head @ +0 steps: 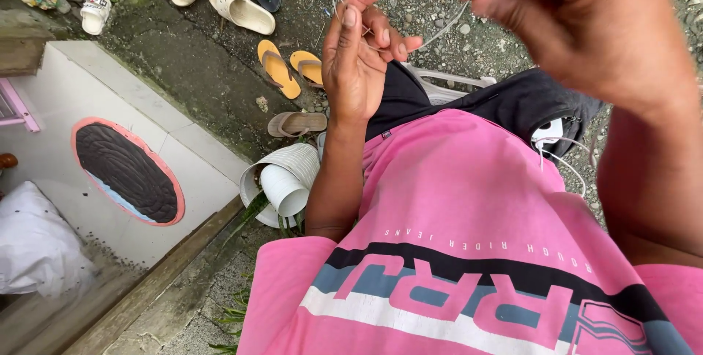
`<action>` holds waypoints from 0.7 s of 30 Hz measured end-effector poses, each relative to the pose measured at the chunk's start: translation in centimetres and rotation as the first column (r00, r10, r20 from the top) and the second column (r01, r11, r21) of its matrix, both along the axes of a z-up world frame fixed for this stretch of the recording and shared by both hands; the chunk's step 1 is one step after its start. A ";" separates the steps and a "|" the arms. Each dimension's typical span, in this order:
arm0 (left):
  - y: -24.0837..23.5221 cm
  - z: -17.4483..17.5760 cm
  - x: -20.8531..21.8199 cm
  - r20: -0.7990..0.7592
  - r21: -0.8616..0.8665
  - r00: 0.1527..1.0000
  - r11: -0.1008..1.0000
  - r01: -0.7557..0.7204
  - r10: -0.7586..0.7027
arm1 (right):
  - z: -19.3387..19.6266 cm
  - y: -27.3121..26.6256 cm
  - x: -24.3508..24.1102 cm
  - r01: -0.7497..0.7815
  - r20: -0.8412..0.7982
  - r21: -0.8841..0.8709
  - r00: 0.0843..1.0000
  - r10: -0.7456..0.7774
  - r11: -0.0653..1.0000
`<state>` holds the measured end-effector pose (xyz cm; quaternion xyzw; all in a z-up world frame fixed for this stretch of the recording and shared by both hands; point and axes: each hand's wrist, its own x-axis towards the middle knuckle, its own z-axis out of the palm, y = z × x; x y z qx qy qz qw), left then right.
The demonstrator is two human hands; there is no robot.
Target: Repairing a fishing net by tying knots in a thin line using a small tool
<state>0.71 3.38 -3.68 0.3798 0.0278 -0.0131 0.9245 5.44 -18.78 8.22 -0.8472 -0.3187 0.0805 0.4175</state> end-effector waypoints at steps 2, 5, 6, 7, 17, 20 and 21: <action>0.0 0.2 -0.1 -0.003 0.015 1.000 1.000 0.004 -0.004 | -0.8 0.3 -0.3 0.000 0.013 -0.017 1.000 0.000 1.000; 0.0 0.3 -0.4 -0.005 0.042 1.000 0.999 0.007 -0.006 | -1.2 0.4 -1.5 -0.026 -0.004 -0.107 1.000 0.025 0.994; 0.0 0.4 -0.4 0.003 0.055 1.000 0.998 0.006 -0.006 | -1.1 0.4 -1.9 -0.052 -0.030 -0.180 0.998 0.047 0.982; 0.0 0.6 -0.4 0.002 0.058 1.000 0.998 0.007 -0.007 | -0.8 0.7 -2.4 -0.051 -0.031 -0.178 0.998 0.046 0.983; -0.8 0.1 -0.7 0.090 -0.111 0.995 0.993 -0.030 0.040 | -6.2 5.6 -7.9 0.345 -0.606 0.461 0.795 0.006 0.817; -1.0 0.2 -0.7 0.087 -0.120 0.996 0.993 -0.002 0.012 | -9.6 6.1 -7.5 0.728 -0.877 0.445 0.473 0.088 0.521; -1.0 0.3 -0.8 0.076 -0.119 0.997 0.993 0.019 -0.010 | -10.3 6.1 -7.1 0.796 -0.898 0.431 0.422 0.121 0.424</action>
